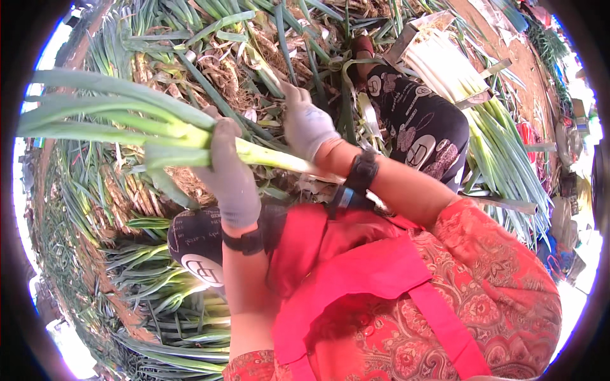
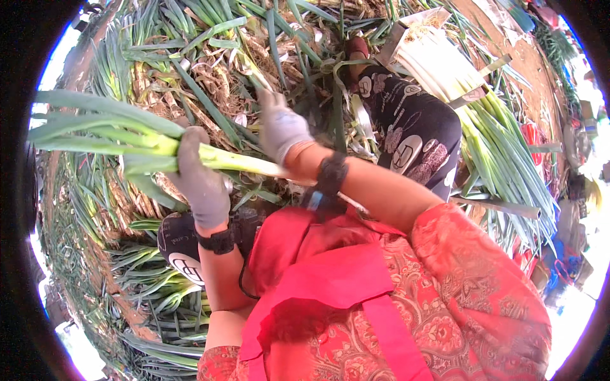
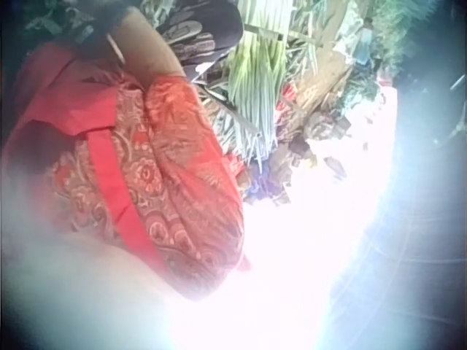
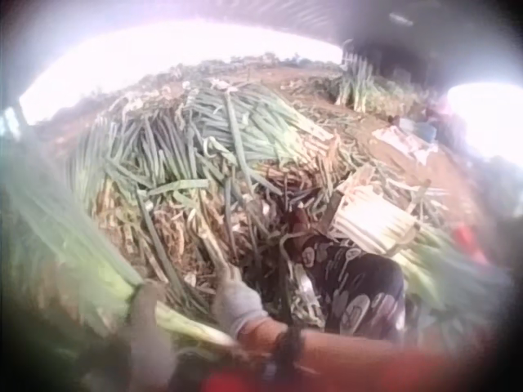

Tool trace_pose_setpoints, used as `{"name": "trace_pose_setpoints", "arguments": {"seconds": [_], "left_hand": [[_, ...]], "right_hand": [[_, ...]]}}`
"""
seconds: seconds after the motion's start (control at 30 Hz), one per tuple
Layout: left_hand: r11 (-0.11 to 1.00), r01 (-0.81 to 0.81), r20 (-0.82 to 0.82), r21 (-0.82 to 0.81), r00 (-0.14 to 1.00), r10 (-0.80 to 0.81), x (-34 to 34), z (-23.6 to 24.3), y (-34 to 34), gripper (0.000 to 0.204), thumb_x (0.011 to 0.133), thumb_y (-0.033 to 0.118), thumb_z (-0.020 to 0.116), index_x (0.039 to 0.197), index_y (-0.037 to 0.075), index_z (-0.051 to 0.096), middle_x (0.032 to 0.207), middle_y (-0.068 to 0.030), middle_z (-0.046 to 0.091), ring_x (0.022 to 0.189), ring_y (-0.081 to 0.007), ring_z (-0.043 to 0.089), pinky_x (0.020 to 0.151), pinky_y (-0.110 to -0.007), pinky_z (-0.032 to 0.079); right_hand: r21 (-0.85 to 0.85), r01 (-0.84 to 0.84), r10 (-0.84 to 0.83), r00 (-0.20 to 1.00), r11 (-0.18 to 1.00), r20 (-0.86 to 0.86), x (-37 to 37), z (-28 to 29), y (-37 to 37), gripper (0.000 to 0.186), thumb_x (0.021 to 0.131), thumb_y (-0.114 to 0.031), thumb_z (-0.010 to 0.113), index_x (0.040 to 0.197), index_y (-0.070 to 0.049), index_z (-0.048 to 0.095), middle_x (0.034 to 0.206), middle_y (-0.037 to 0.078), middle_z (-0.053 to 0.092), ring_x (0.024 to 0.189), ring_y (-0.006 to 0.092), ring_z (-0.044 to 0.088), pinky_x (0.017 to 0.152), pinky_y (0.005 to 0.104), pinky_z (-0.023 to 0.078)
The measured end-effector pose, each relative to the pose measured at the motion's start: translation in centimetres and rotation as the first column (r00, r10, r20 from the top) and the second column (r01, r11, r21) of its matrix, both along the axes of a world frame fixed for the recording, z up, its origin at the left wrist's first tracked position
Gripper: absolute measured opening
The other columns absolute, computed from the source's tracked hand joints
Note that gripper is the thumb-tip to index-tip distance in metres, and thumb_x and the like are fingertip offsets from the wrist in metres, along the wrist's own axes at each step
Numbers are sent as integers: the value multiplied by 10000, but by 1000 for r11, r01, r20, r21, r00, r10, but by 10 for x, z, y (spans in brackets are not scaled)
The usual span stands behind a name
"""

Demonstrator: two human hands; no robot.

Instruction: The person sits on the ground and trims the roots and outer layers of green onions by hand. They repeatedly pick up each vegetable, remove unwanted parts, and place the cleaned items into a wooden crate.

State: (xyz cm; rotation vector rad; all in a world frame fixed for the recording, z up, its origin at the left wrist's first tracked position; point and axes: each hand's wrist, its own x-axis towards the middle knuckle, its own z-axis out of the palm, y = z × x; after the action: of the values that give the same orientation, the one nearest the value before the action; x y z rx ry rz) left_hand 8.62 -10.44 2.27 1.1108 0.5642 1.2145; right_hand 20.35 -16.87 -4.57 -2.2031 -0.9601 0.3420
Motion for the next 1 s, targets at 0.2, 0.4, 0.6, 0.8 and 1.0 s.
{"name": "trace_pose_setpoints", "arguments": {"seconds": [0.2, 0.4, 0.6, 0.8, 1.0], "left_hand": [[995, 41, 83, -87, 996, -34, -11, 3, 0, 394, 959, 12, 567, 1342, -18, 479, 1317, -176, 570, 1084, -185, 573, 993, -376, 521], [992, 111, 40, -60, 993, -108, -6, 7, 1, 459, 912, -64, 577, 1351, -28, 448, 1195, -151, 588, 911, -166, 583, 816, -339, 529], [996, 59, 79, -67, 995, -53, -3, 11, -4, 403, 899, -65, 573, 1295, -56, 494, 1161, -142, 587, 886, -178, 580, 789, -334, 525], [991, 109, 126, -75, 987, -99, -6, 9, -1, 401, 900, -56, 587, 1292, -63, 503, 1143, -140, 595, 871, -186, 582, 787, -341, 521], [982, 188, 64, 24, 980, -190, -12, 8, 1, 375, 964, 3, 546, 1334, -38, 495, 1256, -153, 566, 1026, -185, 559, 928, -338, 509]], "right_hand": [[-46, -220, 198, 938, 974, -285, 41, 28, -48, 241, 868, -190, 633, 997, 1, 705, 879, 152, 726, 817, 310, 703, 783, 378, 549], [280, -416, 495, 623, 865, -605, 25, 90, -55, 316, 828, -249, 739, 982, 26, 727, 861, 72, 725, 790, 99, 644, 746, 277, 527], [340, -372, 490, 463, 864, -738, 24, 67, -55, 287, 811, -148, 680, 1034, 28, 725, 857, 47, 717, 745, 103, 618, 709, 274, 516], [297, -418, 478, 441, 858, -760, 22, 84, -55, 382, 748, -42, 572, 1094, 53, 701, 957, 68, 724, 925, 123, 654, 868, 267, 519], [537, 40, 526, 148, 843, -837, 49, 46, -85, 402, 777, 31, 504, 1153, 85, 637, 1083, 157, 705, 971, 221, 691, 941, 315, 536]]}}
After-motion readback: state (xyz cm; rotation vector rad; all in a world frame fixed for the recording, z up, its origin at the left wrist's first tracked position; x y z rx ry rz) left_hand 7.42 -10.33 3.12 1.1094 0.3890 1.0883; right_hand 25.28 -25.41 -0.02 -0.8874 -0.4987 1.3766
